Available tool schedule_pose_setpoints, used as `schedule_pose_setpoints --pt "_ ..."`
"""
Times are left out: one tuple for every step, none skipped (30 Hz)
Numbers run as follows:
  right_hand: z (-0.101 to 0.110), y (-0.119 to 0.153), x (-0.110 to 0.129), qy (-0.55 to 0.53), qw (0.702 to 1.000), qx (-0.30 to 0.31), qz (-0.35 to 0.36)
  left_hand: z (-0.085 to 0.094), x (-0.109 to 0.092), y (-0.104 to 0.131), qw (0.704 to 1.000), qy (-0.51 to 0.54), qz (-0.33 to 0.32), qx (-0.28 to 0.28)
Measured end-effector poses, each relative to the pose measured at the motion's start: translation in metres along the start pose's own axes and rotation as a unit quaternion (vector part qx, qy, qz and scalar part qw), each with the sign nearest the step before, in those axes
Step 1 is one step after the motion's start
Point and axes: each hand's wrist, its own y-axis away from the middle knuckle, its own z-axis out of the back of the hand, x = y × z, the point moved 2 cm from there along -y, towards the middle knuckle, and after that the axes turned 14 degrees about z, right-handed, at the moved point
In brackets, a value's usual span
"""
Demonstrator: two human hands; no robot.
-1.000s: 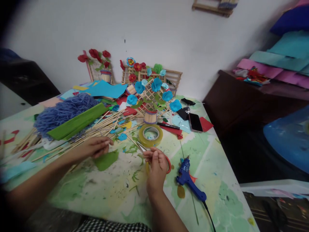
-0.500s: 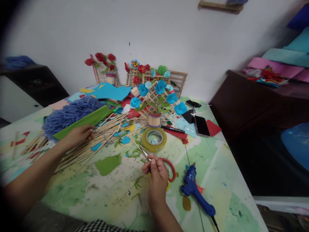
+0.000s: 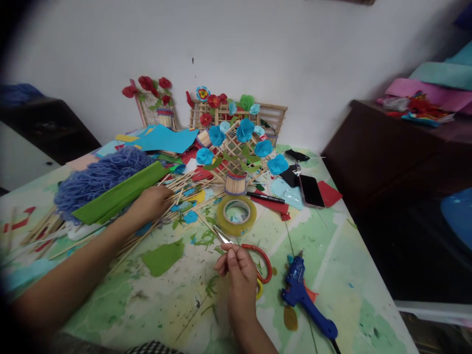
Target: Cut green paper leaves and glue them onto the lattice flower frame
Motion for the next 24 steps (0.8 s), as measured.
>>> schedule_pose_setpoints --pt "0.000 0.000 -0.001 0.002 1.000 0.002 -0.001 -0.004 -0.003 -0.004 1.000 -0.007 0.000 0.014" --pt "0.001 0.000 -0.002 0.004 1.000 0.003 -0.001 -0.007 -0.004 -0.006 1.000 -0.015 0.000 0.025" --pt "0.001 0.000 -0.003 0.005 1.000 0.004 -0.001 -0.009 -0.005 -0.009 0.999 -0.023 -0.001 0.033" --pt "0.001 0.001 -0.005 0.005 1.000 0.004 -0.001 -0.010 -0.005 -0.010 0.999 -0.024 0.001 0.037" --pt "0.001 0.002 -0.007 0.005 1.000 0.006 -0.001 -0.011 -0.004 -0.011 0.999 -0.025 0.001 0.040" --pt "0.002 0.002 -0.009 0.004 1.000 0.008 -0.001 -0.011 -0.004 -0.012 0.999 -0.023 0.000 0.041" --pt "0.002 0.002 -0.012 0.003 1.000 0.012 -0.002 -0.011 -0.003 -0.012 0.999 -0.018 -0.002 0.040" --pt "0.002 0.002 -0.015 0.000 1.000 0.019 -0.005 -0.010 -0.003 -0.012 0.999 -0.014 -0.005 0.039" --pt "0.002 0.001 -0.017 -0.002 1.000 0.025 -0.004 -0.009 -0.002 -0.011 0.999 -0.007 -0.011 0.038" --pt "0.003 0.000 -0.018 -0.005 0.999 0.033 -0.003 -0.007 -0.002 -0.011 0.999 0.002 -0.015 0.038" --pt "0.003 -0.001 -0.018 -0.006 0.999 0.038 -0.003 -0.005 -0.001 -0.011 0.999 0.020 -0.012 0.043" --pt "0.003 -0.003 -0.018 -0.007 0.999 0.042 -0.005 0.000 0.000 -0.009 0.998 0.041 -0.010 0.040" --pt "0.002 -0.004 -0.017 -0.008 0.999 0.044 -0.007 0.006 0.001 -0.007 0.997 0.067 -0.011 0.034" --pt "0.002 -0.005 -0.015 -0.009 0.999 0.044 -0.009 0.013 0.001 -0.004 0.995 0.096 -0.016 0.023" --pt "0.001 -0.006 -0.014 -0.011 0.999 0.042 -0.012 0.023 0.000 0.002 0.992 0.125 -0.023 0.005" --pt "0.000 -0.006 -0.013 -0.013 0.999 0.040 -0.013 0.034 -0.002 0.009 0.987 0.153 -0.041 -0.013" --pt "-0.001 -0.007 -0.012 -0.017 0.999 0.037 -0.014 0.046 -0.004 0.018 0.980 0.184 -0.054 -0.045" --pt "-0.002 -0.007 -0.012 -0.020 0.999 0.034 -0.017 0.059 -0.008 0.029 0.972 0.209 -0.061 -0.082" --pt "-0.003 -0.007 -0.012 -0.022 0.999 0.031 -0.018 0.070 -0.013 0.040 0.963 0.233 -0.068 -0.121" --pt "-0.004 -0.006 -0.012 -0.022 0.999 0.029 -0.018 0.079 -0.019 0.053 0.953 0.254 -0.073 -0.146" --pt "-0.005 -0.006 -0.011 -0.018 0.999 0.028 -0.015 0.085 -0.026 0.065 0.946 0.273 -0.068 -0.158" --pt "-0.006 -0.005 -0.011 -0.013 0.999 0.027 -0.011 0.087 -0.035 0.077 0.942 0.294 -0.067 -0.145" --pt "-0.007 -0.004 -0.010 -0.006 1.000 0.028 -0.007 0.085 -0.046 0.087 0.940 0.314 -0.072 -0.116" --pt "-0.008 -0.003 -0.009 0.000 1.000 0.029 -0.001 0.080 -0.059 0.096 0.939 0.325 -0.096 -0.063"
